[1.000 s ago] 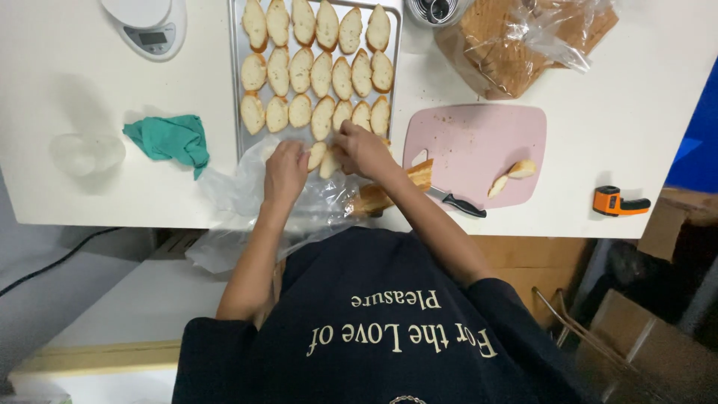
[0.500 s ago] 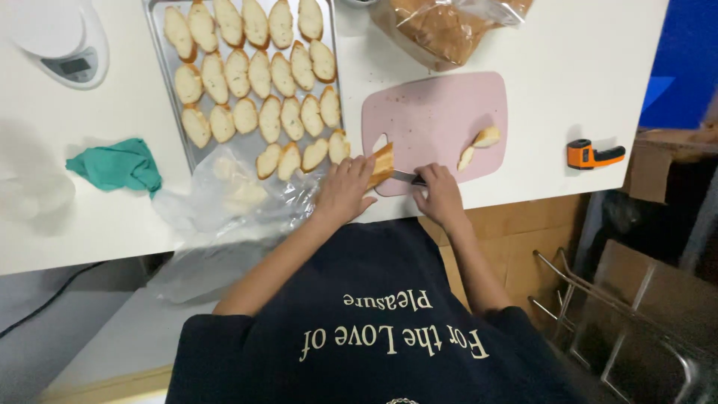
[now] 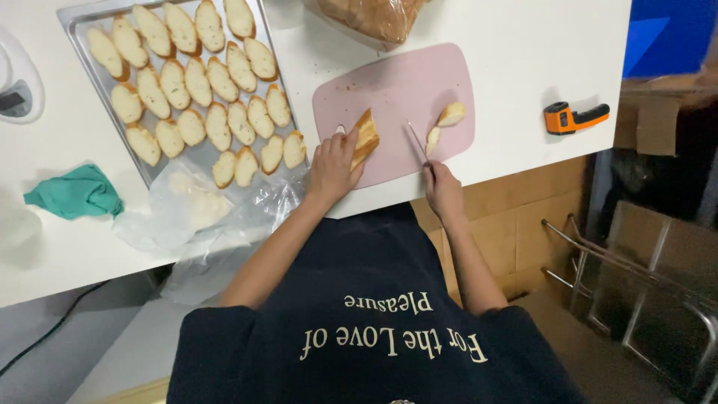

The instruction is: Slicing a baguette and arranging the slices on a metal tray.

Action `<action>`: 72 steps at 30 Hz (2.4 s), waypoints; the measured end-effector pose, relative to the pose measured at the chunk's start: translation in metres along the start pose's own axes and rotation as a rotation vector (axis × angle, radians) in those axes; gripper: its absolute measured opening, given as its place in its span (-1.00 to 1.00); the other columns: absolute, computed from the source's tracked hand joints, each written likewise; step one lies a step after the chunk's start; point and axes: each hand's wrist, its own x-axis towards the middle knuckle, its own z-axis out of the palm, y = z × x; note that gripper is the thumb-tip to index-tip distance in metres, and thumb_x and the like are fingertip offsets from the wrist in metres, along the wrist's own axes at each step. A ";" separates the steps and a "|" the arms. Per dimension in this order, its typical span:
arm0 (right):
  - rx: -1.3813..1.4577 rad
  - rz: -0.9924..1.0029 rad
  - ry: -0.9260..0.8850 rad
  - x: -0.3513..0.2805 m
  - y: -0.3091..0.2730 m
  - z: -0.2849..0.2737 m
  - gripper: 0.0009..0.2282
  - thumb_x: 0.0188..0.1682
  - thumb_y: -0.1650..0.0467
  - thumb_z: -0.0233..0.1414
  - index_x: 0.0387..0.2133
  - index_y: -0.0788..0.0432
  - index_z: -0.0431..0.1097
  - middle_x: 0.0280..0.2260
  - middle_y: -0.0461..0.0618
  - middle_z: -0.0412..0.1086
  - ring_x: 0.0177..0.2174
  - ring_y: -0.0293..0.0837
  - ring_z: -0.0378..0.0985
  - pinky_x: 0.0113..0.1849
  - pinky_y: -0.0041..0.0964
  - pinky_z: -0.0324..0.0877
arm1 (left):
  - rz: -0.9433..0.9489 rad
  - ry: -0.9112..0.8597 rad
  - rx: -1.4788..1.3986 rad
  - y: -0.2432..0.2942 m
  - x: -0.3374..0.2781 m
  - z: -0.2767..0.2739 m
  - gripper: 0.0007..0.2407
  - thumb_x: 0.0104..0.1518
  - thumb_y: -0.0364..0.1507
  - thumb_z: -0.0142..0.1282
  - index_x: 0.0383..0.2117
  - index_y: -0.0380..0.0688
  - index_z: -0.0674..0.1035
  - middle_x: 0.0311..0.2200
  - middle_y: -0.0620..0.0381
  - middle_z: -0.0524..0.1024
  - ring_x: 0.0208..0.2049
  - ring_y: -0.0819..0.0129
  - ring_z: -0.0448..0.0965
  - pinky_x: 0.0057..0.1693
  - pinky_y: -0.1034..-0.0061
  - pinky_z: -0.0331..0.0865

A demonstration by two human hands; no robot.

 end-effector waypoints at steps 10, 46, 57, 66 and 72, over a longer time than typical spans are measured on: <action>0.252 -0.069 0.241 0.010 -0.033 0.014 -0.74 0.16 0.41 -0.10 0.06 0.30 0.29 -0.18 0.39 0.48 -0.20 0.36 0.56 -0.19 0.08 0.47 | -0.124 0.184 -0.094 0.037 0.056 0.026 -0.43 0.11 -0.19 0.22 0.18 -0.25 0.34 0.01 -0.18 0.39 0.00 -0.11 0.43 0.08 0.09 0.35; -0.004 0.025 -0.014 0.040 -0.064 0.063 -0.75 0.19 0.34 -0.17 -0.32 0.35 0.23 -0.46 0.45 0.44 -0.43 0.43 0.53 -0.34 0.29 0.41 | -0.211 0.198 -0.251 0.014 0.081 0.056 -0.71 0.15 -0.40 0.13 -0.01 -0.21 0.50 -0.05 -0.17 0.43 -0.08 -0.15 0.45 0.07 0.11 0.38; 0.026 0.022 -0.037 0.048 -0.056 0.073 -0.74 0.19 0.34 -0.18 -0.29 0.37 0.26 -0.48 0.48 0.44 -0.41 0.45 0.54 -0.30 0.32 0.40 | -0.180 0.202 -0.223 0.012 0.083 0.057 -0.75 0.18 -0.42 0.13 -0.04 -0.20 0.50 -0.07 -0.12 0.46 -0.11 -0.12 0.46 0.04 0.14 0.39; -0.006 0.018 -0.008 0.034 -0.052 0.080 -0.74 0.19 0.33 -0.18 -0.29 0.36 0.24 -0.50 0.44 0.44 -0.44 0.44 0.53 -0.35 0.30 0.41 | -0.173 0.259 -0.209 0.013 0.079 0.064 -0.72 0.17 -0.41 0.12 -0.03 -0.23 0.48 -0.06 -0.11 0.46 -0.10 -0.10 0.45 0.06 0.14 0.37; -0.040 0.096 -0.055 0.004 -0.044 0.077 -0.76 0.16 0.32 -0.15 -0.27 0.33 0.23 -0.51 0.43 0.44 -0.45 0.45 0.52 -0.37 0.32 0.42 | -0.219 0.207 -0.216 0.014 0.080 0.061 -0.72 0.17 -0.40 0.15 -0.03 -0.22 0.49 -0.07 -0.09 0.46 -0.10 -0.08 0.45 0.06 0.16 0.37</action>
